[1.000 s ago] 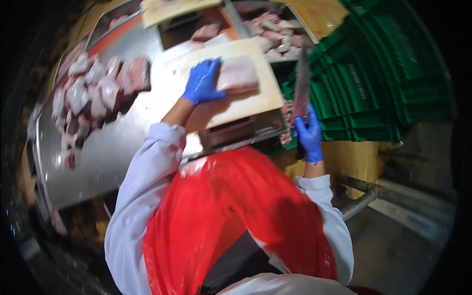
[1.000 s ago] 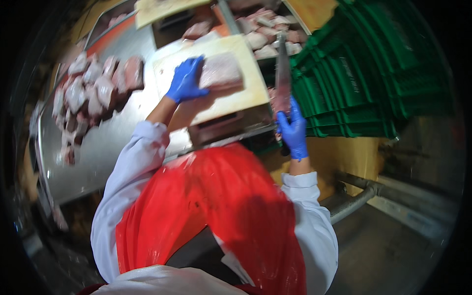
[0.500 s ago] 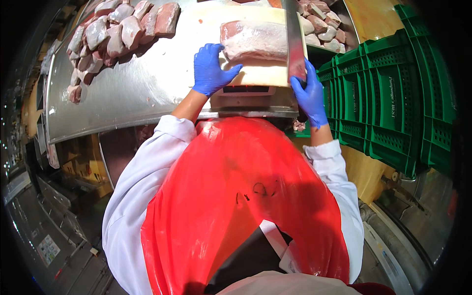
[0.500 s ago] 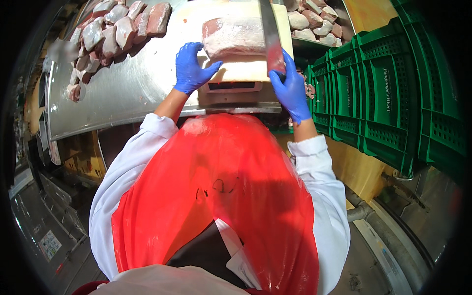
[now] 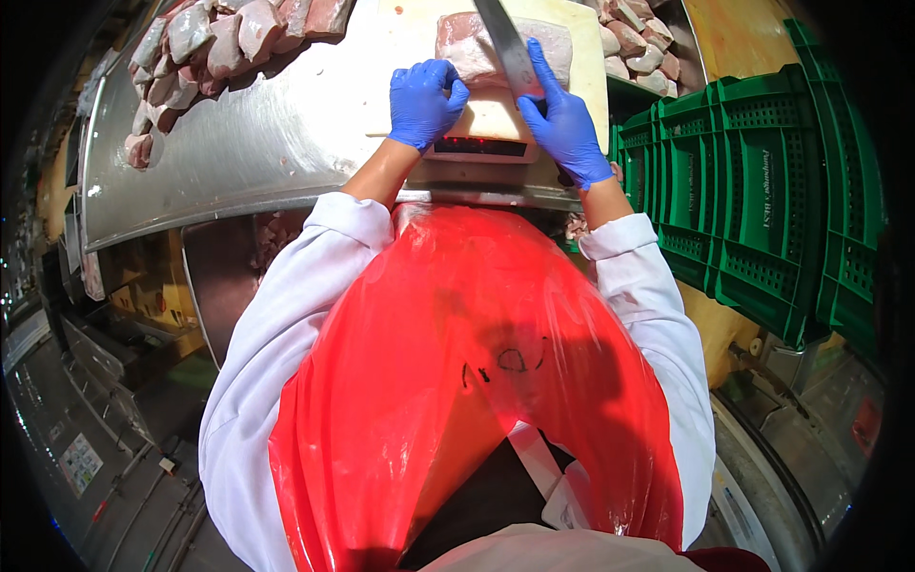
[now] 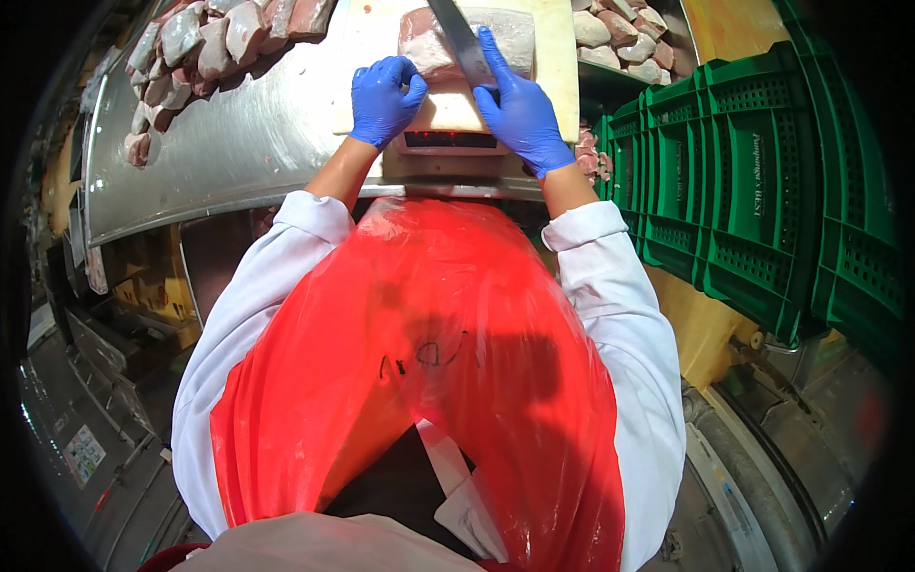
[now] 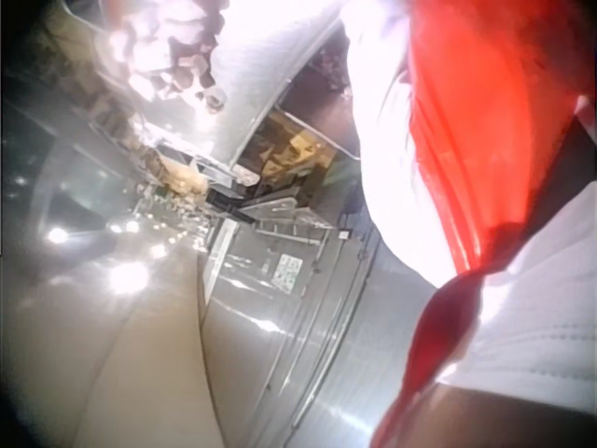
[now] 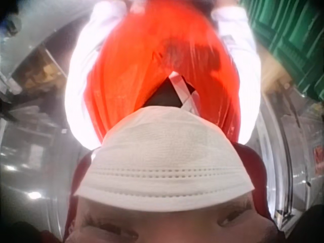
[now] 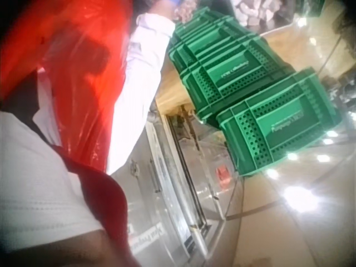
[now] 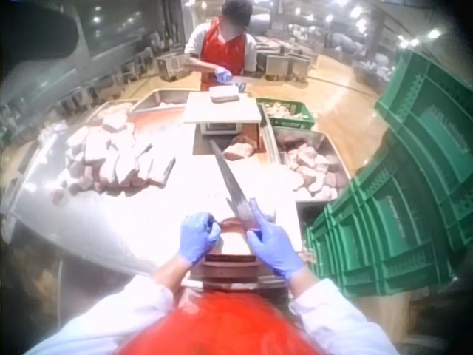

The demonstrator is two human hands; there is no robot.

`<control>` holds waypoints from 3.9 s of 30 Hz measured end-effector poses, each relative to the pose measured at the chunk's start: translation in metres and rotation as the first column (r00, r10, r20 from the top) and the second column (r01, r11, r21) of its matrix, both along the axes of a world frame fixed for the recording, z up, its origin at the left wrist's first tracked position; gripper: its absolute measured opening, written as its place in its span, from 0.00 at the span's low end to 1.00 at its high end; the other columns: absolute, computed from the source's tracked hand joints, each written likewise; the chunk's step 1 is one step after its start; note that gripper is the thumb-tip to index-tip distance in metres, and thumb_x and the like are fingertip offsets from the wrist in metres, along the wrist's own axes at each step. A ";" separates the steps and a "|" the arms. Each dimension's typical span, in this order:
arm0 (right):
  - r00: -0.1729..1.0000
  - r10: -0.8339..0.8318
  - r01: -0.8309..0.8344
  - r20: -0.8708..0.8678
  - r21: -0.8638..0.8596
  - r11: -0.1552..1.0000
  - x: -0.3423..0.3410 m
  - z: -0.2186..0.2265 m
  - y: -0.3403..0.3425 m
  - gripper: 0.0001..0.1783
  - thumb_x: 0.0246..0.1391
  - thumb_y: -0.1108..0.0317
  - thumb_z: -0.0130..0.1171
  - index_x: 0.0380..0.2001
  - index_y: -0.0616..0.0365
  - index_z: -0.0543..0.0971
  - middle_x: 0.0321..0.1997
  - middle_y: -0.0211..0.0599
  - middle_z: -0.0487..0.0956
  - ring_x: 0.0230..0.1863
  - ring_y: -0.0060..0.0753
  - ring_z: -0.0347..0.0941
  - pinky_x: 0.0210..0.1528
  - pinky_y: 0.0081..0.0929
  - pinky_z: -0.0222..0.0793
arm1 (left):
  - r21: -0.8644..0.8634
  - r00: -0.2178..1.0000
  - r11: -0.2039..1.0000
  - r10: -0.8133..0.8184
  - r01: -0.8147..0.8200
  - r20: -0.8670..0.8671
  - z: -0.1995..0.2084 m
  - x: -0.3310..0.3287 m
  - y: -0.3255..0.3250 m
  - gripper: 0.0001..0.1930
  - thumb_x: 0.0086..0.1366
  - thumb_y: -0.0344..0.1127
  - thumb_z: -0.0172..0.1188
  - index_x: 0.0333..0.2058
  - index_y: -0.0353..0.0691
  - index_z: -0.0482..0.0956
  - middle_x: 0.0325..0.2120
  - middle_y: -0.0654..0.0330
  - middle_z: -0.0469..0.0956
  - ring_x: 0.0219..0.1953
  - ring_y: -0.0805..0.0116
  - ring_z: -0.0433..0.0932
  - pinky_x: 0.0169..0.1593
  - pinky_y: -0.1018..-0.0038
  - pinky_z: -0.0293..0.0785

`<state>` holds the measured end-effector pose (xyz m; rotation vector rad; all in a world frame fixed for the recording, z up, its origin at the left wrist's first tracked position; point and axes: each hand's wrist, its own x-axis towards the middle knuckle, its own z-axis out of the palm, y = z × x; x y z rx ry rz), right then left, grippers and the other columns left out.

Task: The person cuts large pieces of raw meat into smaller portions using a knife on a cutting board. They trim fat and separate pieces, placing the cut portions into a green crate. The process is repeated continuously throughout the clip.

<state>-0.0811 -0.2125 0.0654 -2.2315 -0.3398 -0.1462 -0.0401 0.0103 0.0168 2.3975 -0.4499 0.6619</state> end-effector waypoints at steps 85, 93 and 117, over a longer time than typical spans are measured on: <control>0.940 -0.291 0.339 0.180 -0.375 0.863 -0.015 0.012 0.104 0.40 0.60 0.69 0.54 0.74 0.39 0.56 0.26 0.41 0.78 0.21 0.51 0.76 0.25 0.46 0.73 | -0.981 0.787 0.020 -0.593 -0.195 -0.169 0.026 0.081 0.122 0.03 0.60 0.27 0.48 0.31 0.38 0.71 0.23 0.59 0.69 0.26 0.68 0.67 0.33 0.72 0.67; 0.883 -0.460 0.273 -0.094 -0.693 0.667 -0.049 0.014 0.146 0.45 0.58 0.71 0.53 0.76 0.38 0.48 0.24 0.48 0.78 0.22 0.54 0.76 0.25 0.50 0.71 | -0.895 0.855 0.425 -0.507 0.138 -0.109 0.000 0.122 0.135 0.05 0.66 0.29 0.57 0.36 0.35 0.78 0.31 0.60 0.76 0.29 0.72 0.76 0.32 0.77 0.72; 0.652 -0.672 0.739 -0.352 0.094 0.667 0.093 0.040 0.146 0.48 0.54 0.74 0.56 0.75 0.59 0.45 0.25 0.41 0.79 0.20 0.26 0.75 0.24 0.26 0.74 | -0.323 0.629 0.699 -0.715 0.638 -0.304 0.019 0.146 0.129 0.19 0.62 0.49 0.67 0.43 0.40 0.81 0.33 0.52 0.84 0.34 0.58 0.85 0.40 0.68 0.80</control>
